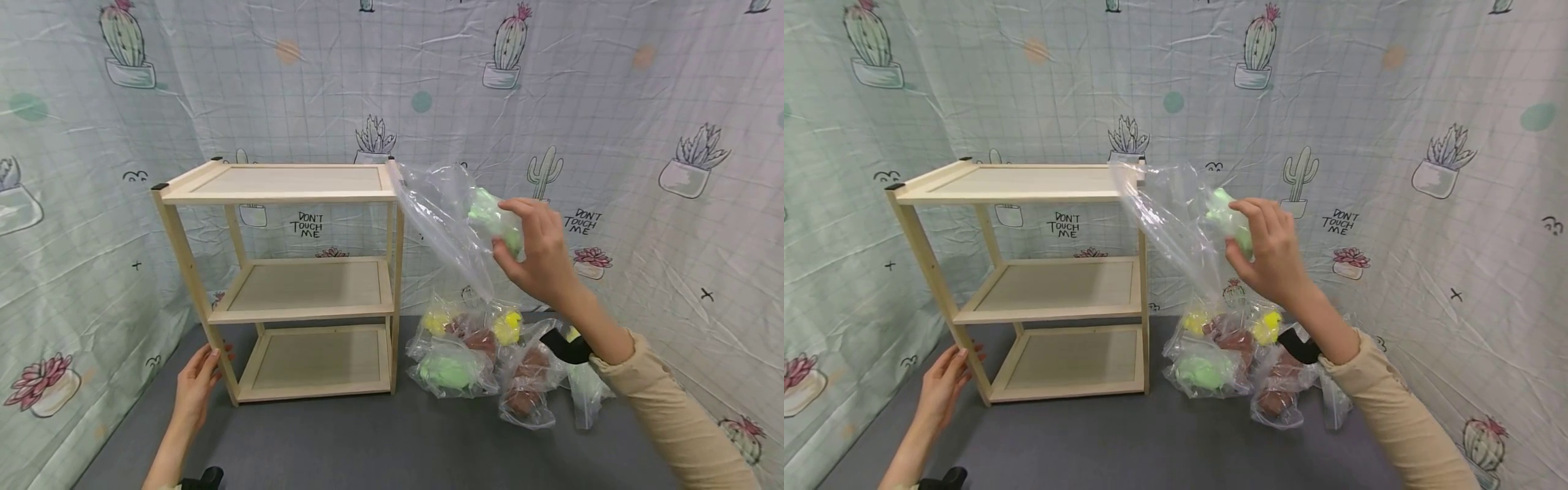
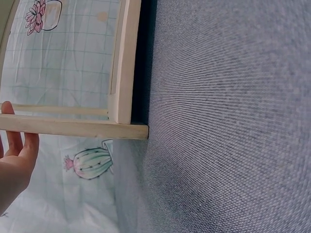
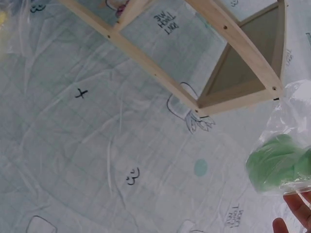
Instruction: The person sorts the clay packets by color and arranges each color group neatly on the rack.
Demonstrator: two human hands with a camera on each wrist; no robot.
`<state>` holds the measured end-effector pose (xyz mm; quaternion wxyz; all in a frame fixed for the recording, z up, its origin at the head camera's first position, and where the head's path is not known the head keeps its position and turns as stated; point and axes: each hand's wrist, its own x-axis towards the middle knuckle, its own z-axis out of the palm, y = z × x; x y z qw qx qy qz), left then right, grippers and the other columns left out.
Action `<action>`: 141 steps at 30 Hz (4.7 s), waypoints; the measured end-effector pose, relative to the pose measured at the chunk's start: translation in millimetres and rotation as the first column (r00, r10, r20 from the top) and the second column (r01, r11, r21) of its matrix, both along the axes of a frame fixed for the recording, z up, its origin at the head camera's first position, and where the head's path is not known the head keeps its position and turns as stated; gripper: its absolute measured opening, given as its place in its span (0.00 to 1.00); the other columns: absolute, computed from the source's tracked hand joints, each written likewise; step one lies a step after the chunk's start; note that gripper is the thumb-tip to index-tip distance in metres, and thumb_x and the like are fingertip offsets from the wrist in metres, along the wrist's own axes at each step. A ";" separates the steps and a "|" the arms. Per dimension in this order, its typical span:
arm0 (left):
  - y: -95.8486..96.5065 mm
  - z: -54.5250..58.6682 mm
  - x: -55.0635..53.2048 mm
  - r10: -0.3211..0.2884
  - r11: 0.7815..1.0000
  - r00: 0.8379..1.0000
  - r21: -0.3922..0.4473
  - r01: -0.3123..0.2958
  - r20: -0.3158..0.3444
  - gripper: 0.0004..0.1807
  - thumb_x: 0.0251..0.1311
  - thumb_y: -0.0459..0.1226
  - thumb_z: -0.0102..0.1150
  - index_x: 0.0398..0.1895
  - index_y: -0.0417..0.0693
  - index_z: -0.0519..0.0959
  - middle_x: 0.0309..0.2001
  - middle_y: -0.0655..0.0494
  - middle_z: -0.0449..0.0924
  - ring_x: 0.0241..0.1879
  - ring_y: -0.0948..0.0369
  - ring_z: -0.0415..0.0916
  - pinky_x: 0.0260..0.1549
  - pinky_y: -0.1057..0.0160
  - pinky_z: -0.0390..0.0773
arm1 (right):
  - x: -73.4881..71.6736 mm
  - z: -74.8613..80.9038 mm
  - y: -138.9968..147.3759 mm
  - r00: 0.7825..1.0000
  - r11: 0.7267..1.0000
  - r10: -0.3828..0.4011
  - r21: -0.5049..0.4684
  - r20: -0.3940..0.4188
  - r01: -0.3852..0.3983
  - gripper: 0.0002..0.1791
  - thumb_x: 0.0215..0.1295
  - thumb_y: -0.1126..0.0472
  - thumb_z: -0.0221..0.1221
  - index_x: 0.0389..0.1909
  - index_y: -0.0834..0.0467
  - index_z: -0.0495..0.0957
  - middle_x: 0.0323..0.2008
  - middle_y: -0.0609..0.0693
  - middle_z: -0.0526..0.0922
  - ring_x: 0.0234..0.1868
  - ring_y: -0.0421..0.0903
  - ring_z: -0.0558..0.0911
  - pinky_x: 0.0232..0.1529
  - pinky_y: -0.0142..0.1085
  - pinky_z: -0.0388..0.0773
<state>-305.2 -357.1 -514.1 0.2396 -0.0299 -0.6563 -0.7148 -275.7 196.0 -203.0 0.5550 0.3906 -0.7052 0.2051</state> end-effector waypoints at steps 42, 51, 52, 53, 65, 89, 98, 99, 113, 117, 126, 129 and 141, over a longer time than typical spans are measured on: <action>4.5 1.4 -2.0 0.026 1.000 1.000 0.016 -0.027 0.011 0.25 0.64 0.42 0.46 0.61 0.41 0.62 0.45 0.65 0.78 0.44 0.69 0.77 0.39 0.75 0.73 | -33.3 60.7 -142.4 0.971 0.976 -0.209 0.092 0.119 0.199 0.23 0.63 0.55 0.50 0.57 0.59 0.63 0.44 0.54 0.78 0.43 0.51 0.67 0.37 0.42 0.61; 4.2 0.4 -0.4 0.017 0.999 1.000 0.028 -0.017 -0.005 0.24 0.64 0.41 0.46 0.61 0.43 0.63 0.46 0.63 0.78 0.44 0.69 0.77 0.39 0.75 0.73 | -35.1 50.3 -139.8 0.976 0.979 -0.179 0.117 0.123 0.164 0.20 0.62 0.53 0.51 0.51 0.59 0.68 0.46 0.54 0.75 0.46 0.50 0.69 0.42 0.44 0.60; 4.1 -0.2 -0.5 0.013 1.000 1.000 0.028 -0.013 -0.014 0.24 0.64 0.41 0.46 0.61 0.43 0.63 0.46 0.63 0.78 0.44 0.69 0.76 0.39 0.75 0.73 | -34.9 48.6 -138.2 0.981 0.981 -0.166 0.119 0.104 0.154 0.20 0.62 0.54 0.51 0.52 0.59 0.68 0.47 0.55 0.74 0.47 0.50 0.70 0.42 0.45 0.60; 3.9 -0.7 -0.5 0.009 1.000 1.000 0.028 -0.009 -0.024 0.23 0.64 0.41 0.46 0.61 0.42 0.63 0.46 0.63 0.78 0.44 0.69 0.77 0.39 0.75 0.73 | -34.6 47.0 -136.3 0.984 0.982 -0.155 0.121 0.087 0.144 0.20 0.62 0.54 0.51 0.53 0.58 0.68 0.47 0.55 0.72 0.47 0.50 0.70 0.42 0.45 0.59; 50.0 61.5 49.3 -0.058 0.998 0.991 -0.011 0.057 -0.117 0.19 0.65 0.37 0.43 0.58 0.39 0.66 0.41 0.71 0.79 0.41 0.73 0.77 0.38 0.77 0.72 | -29.7 31.7 -123.8 0.986 0.968 -0.168 0.189 -0.011 0.167 0.20 0.61 0.60 0.47 0.55 0.61 0.65 0.48 0.55 0.74 0.51 0.52 0.70 0.48 0.51 0.57; 43.9 54.9 43.7 -0.099 0.995 0.984 -0.011 0.098 -0.148 0.19 0.66 0.38 0.43 0.58 0.44 0.67 0.44 0.67 0.79 0.42 0.72 0.76 0.37 0.76 0.71 | -20.6 43.6 -192.5 0.944 0.829 -0.301 0.526 0.135 0.189 0.37 0.60 0.45 0.48 0.67 0.56 0.50 0.62 0.50 0.64 0.61 0.47 0.61 0.52 0.48 0.55; 52.7 68.5 52.3 -0.046 0.999 0.997 0.008 0.047 -0.064 0.14 0.66 0.36 0.41 0.53 0.49 0.69 0.41 0.71 0.79 0.41 0.74 0.76 0.38 0.78 0.71 | -19.5 50.1 -231.0 0.917 0.761 -0.375 0.610 0.137 0.220 0.39 0.62 0.39 0.41 0.69 0.53 0.44 0.65 0.46 0.59 0.65 0.46 0.59 0.56 0.47 0.55; 53.1 69.4 52.8 -0.043 0.999 0.998 0.009 0.043 -0.053 0.14 0.66 0.35 0.40 0.52 0.50 0.69 0.40 0.72 0.79 0.41 0.74 0.76 0.38 0.78 0.71 | -19.0 50.8 -235.3 0.912 0.751 -0.386 0.620 0.137 0.225 0.39 0.62 0.38 0.40 0.69 0.53 0.43 0.65 0.45 0.58 0.65 0.46 0.58 0.56 0.47 0.55; 56.7 71.1 52.3 -0.045 0.999 0.996 0.023 0.047 -0.080 0.12 0.66 0.36 0.41 0.49 0.54 0.72 0.40 0.71 0.79 0.40 0.74 0.77 0.37 0.78 0.71 | -15.4 59.7 -284.0 0.875 0.682 -0.465 0.685 0.137 0.256 0.40 0.61 0.38 0.38 0.69 0.52 0.40 0.65 0.41 0.57 0.64 0.45 0.59 0.56 0.47 0.55; 56.6 70.1 51.9 -0.045 0.999 0.996 0.024 0.047 -0.078 0.12 0.66 0.36 0.41 0.48 0.55 0.72 0.40 0.71 0.79 0.40 0.74 0.77 0.38 0.78 0.71 | -16.3 57.4 -285.9 0.878 0.671 -0.466 0.692 0.113 0.266 0.41 0.61 0.38 0.38 0.69 0.52 0.36 0.67 0.42 0.54 0.67 0.46 0.57 0.59 0.49 0.54; 57.7 71.1 53.5 -0.013 1.000 0.999 0.016 0.014 -0.052 0.12 0.66 0.35 0.42 0.49 0.54 0.72 0.39 0.71 0.79 0.39 0.74 0.77 0.38 0.78 0.71 | -17.3 52.4 -278.5 0.912 0.714 -0.404 0.648 0.075 0.263 0.38 0.63 0.41 0.39 0.69 0.52 0.37 0.70 0.48 0.48 0.68 0.43 0.55 0.61 0.45 0.54; 58.7 71.6 52.8 -0.006 1.000 0.999 0.018 0.006 -0.038 0.12 0.65 0.36 0.42 0.48 0.55 0.72 0.39 0.71 0.79 0.39 0.74 0.77 0.37 0.78 0.71 | -17.5 49.6 -274.2 0.918 0.720 -0.392 0.644 0.069 0.259 0.38 0.63 0.42 0.39 0.69 0.51 0.38 0.69 0.48 0.49 0.68 0.44 0.55 0.61 0.44 0.54; 60.5 71.8 52.6 0.003 0.999 0.999 0.054 0.000 -0.043 0.13 0.66 0.33 0.41 0.46 0.55 0.73 0.38 0.70 0.80 0.39 0.73 0.78 0.36 0.77 0.72 | -16.0 36.3 -238.2 0.952 0.806 -0.286 0.566 0.112 0.176 0.35 0.65 0.46 0.42 0.69 0.55 0.45 0.69 0.49 0.51 0.69 0.48 0.52 0.62 0.43 0.52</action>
